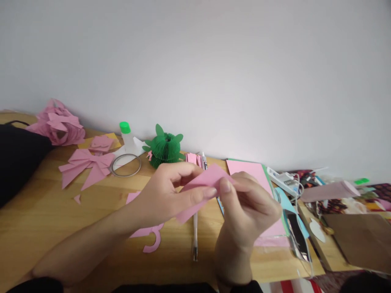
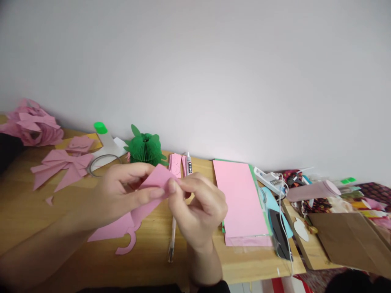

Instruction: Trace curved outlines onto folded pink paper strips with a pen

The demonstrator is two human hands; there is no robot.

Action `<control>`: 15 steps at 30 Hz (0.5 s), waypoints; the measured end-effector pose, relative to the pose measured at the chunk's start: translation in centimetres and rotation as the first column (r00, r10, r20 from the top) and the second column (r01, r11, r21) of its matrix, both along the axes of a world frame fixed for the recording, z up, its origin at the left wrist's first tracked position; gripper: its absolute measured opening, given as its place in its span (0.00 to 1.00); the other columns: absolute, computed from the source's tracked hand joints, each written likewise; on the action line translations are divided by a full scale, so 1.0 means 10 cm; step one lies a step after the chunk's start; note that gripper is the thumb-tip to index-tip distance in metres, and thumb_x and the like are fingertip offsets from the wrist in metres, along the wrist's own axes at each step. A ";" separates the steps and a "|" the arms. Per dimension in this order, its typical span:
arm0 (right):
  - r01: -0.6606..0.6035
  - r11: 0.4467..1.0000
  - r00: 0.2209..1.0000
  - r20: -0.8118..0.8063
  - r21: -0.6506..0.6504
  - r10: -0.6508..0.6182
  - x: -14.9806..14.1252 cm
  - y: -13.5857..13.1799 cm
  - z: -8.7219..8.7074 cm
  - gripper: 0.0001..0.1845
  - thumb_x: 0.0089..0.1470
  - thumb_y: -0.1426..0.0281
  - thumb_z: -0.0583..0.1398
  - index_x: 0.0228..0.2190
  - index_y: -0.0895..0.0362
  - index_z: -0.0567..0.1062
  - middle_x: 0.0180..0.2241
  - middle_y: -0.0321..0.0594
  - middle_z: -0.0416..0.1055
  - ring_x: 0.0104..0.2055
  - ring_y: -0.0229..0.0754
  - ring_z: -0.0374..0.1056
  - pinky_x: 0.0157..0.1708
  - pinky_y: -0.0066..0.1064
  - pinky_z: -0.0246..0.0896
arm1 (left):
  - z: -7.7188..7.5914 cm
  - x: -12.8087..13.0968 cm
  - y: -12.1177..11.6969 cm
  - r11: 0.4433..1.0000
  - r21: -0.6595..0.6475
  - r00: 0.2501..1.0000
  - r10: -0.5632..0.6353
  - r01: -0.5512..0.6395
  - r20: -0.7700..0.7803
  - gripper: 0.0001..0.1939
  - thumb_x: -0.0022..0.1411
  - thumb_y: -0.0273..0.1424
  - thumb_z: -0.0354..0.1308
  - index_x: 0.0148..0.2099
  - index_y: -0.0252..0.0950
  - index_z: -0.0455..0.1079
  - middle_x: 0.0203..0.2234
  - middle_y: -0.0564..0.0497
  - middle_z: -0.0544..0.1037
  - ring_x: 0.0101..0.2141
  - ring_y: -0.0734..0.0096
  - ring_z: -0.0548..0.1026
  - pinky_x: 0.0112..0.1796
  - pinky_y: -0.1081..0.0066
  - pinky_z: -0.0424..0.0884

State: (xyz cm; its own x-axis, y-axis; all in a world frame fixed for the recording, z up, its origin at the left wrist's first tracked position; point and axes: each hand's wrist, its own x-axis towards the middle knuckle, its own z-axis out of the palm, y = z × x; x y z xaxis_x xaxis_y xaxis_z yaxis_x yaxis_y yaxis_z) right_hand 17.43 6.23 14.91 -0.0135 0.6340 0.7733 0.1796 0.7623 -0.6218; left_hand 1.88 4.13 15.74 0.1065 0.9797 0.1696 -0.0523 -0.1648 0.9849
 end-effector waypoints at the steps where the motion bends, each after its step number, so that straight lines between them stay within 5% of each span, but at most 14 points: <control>1: -0.019 1.000 0.999 0.028 -0.001 0.019 0.00 -0.02 0.00 0.09 0.53 0.80 0.65 0.29 0.54 0.79 0.22 0.29 0.71 0.23 0.33 0.63 0.21 0.28 0.58 | 0.00 0.00 -0.01 1.000 -0.002 1.000 0.005 -0.005 -0.005 0.11 0.57 0.36 0.63 0.27 0.34 0.72 0.18 0.57 0.66 0.20 0.80 0.62 0.19 0.80 0.58; 5: -0.009 0.999 1.000 0.016 -0.042 0.009 -0.01 -0.04 0.01 0.08 0.54 0.78 0.65 0.29 0.52 0.78 0.21 0.29 0.70 0.21 0.33 0.62 0.20 0.28 0.58 | 0.00 0.00 -0.04 0.999 0.021 0.999 0.032 -0.031 -0.033 0.16 0.60 0.35 0.60 0.22 0.35 0.67 0.16 0.58 0.60 0.19 0.81 0.58 0.18 0.79 0.54; 15: 0.169 0.985 0.947 -0.277 -0.012 -0.166 0.05 0.07 -0.08 0.06 0.54 0.69 0.68 0.26 0.52 0.80 0.18 0.30 0.67 0.20 0.32 0.59 0.19 0.28 0.53 | -0.03 -0.03 0.00 0.998 0.043 0.998 0.051 -0.052 0.025 0.05 0.58 0.28 0.62 0.30 0.38 0.78 0.22 0.56 0.78 0.22 0.78 0.72 0.21 0.81 0.64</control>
State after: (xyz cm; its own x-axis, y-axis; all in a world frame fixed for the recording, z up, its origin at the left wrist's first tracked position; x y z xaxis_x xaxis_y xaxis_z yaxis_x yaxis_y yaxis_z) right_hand 17.96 6.92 14.10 0.3069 0.5999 0.7389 0.1284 0.7431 -0.6567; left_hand 1.58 4.17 15.46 0.0512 0.9754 0.2144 -0.0661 -0.2110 0.9753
